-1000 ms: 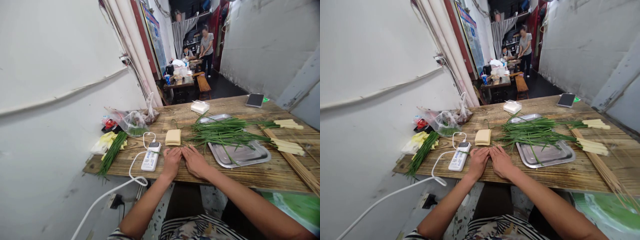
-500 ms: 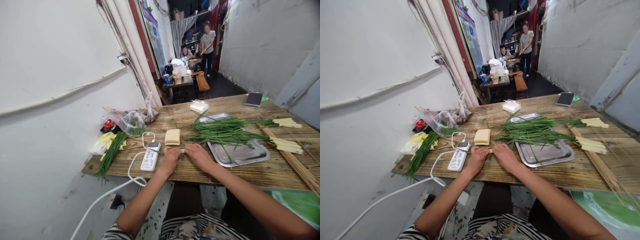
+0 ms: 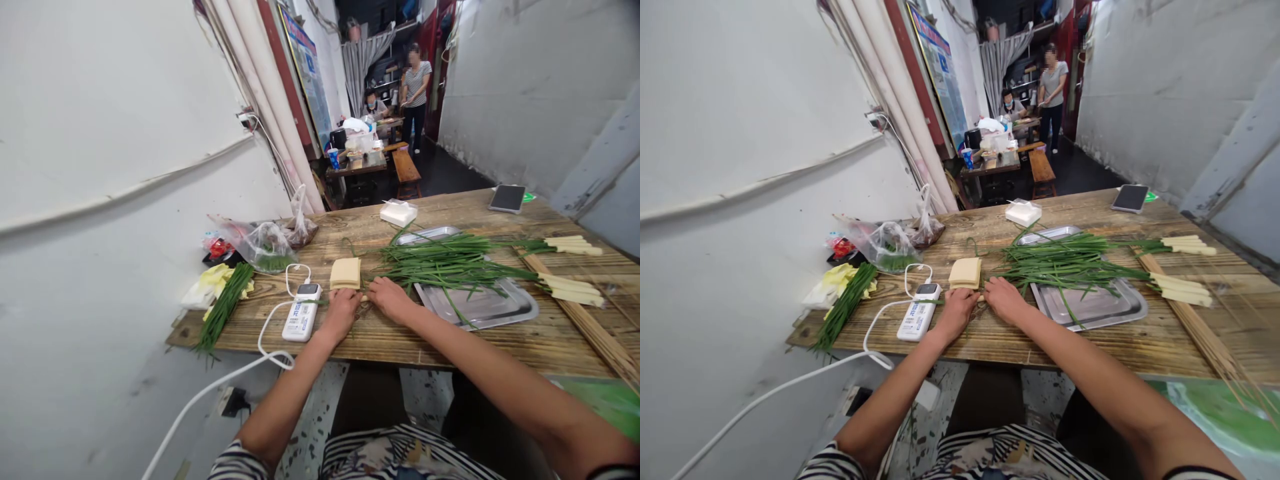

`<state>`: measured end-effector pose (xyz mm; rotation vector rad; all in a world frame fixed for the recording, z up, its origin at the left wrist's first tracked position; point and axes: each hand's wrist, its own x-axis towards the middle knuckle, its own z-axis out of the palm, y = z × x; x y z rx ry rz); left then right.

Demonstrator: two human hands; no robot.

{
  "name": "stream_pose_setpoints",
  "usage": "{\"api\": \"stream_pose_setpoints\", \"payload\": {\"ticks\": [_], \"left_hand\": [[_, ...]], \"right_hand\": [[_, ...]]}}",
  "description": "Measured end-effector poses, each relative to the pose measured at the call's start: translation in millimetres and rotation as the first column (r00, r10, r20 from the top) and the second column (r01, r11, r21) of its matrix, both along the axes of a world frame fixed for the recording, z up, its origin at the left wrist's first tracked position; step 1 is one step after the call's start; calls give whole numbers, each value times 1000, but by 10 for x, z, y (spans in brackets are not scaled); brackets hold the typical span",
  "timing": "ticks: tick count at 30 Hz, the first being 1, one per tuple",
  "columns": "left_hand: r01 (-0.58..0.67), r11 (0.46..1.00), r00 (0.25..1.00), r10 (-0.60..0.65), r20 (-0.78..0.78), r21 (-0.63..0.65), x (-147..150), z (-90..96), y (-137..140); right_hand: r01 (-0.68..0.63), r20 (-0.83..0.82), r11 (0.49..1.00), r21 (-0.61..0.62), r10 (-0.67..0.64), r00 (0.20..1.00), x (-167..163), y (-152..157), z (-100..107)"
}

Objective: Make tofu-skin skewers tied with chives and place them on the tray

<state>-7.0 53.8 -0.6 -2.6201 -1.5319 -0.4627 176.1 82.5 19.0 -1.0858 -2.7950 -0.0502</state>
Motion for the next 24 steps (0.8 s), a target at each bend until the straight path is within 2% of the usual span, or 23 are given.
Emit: {"api": "stream_pose_setpoints", "payload": {"ticks": [5,8,11,15,18,24], "left_hand": [[84,995,996,-82,-39,56,43,-38,-157],[116,988,993,-114,-31,99,87,-71,-311],[130,984,992,-129,-9,119,146,-75,-386],[55,995,996,-61,62,87,215,-42,-358],[40,997,995,-45,86,59,232,-26,-324],[196,975,979,-201,40,100,173,-64,-299]], "right_hand": [[-97,5,994,46,97,995,159,-134,-34],[-96,-9,992,77,97,995,261,-294,-69],[-61,-30,997,47,62,998,305,-357,-81],[-52,-59,999,-12,51,997,316,-298,-74],[-52,-67,999,2,52,996,333,-275,-89],[42,-15,999,16,-42,999,282,-416,-57]]}}
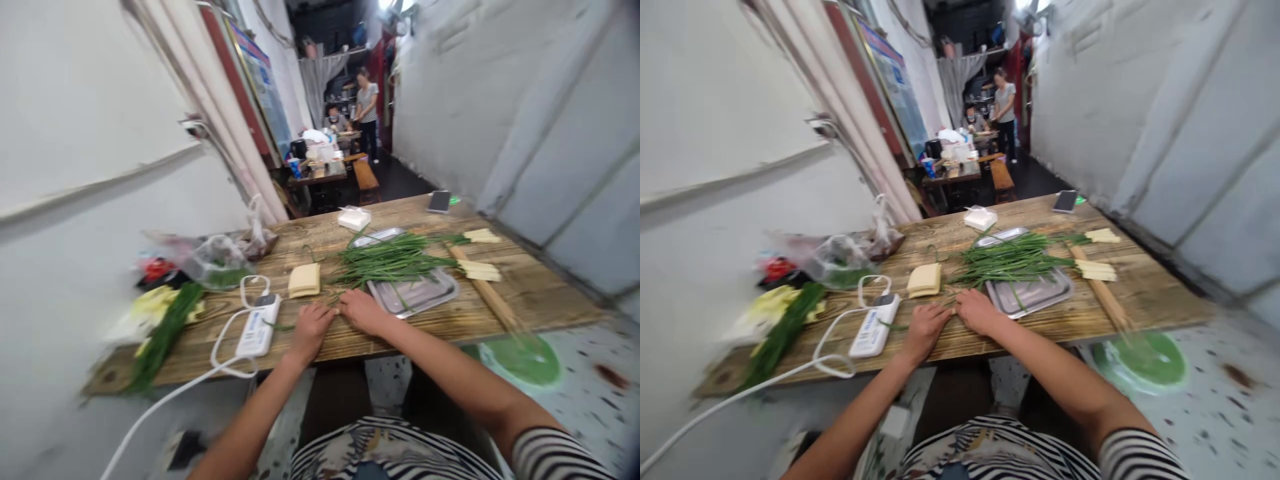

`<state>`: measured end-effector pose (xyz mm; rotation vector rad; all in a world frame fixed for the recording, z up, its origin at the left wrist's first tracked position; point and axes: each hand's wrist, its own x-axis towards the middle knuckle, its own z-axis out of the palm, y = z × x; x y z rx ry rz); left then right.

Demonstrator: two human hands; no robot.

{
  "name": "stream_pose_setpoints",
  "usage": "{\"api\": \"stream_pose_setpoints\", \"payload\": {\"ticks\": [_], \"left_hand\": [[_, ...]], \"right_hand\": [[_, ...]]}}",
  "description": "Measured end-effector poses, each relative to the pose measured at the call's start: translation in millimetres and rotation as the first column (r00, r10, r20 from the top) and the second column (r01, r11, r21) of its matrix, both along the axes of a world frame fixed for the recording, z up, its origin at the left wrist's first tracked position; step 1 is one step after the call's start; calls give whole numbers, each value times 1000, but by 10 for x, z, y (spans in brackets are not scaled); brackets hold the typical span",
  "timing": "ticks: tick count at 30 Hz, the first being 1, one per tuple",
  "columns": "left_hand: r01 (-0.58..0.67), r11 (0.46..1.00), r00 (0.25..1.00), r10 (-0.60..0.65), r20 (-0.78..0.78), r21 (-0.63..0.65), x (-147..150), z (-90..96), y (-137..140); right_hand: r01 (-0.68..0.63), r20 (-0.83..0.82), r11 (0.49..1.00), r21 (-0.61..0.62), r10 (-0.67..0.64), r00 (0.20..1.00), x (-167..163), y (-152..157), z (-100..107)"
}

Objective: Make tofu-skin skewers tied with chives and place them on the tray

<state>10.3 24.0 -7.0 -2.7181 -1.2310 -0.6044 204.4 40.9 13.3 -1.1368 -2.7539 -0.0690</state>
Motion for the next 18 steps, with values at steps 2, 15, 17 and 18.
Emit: {"api": "stream_pose_setpoints", "payload": {"ticks": [2,15,17,18], "left_hand": [[39,999,999,-40,35,13,-33,-36,44],[146,987,969,-156,192,69,-62,-118,127],[144,988,968,-153,200,58,-59,-119,130],[142,989,968,-149,200,50,-56,-114,129]], "right_hand": [[23,7,1000,13,-23,1000,-7,-64,66],[955,-36,292,-52,-956,290,2597,-825,373],[968,31,228,-109,-972,232,2715,-798,327],[969,43,214,-122,-974,221,2724,-772,305]]}}
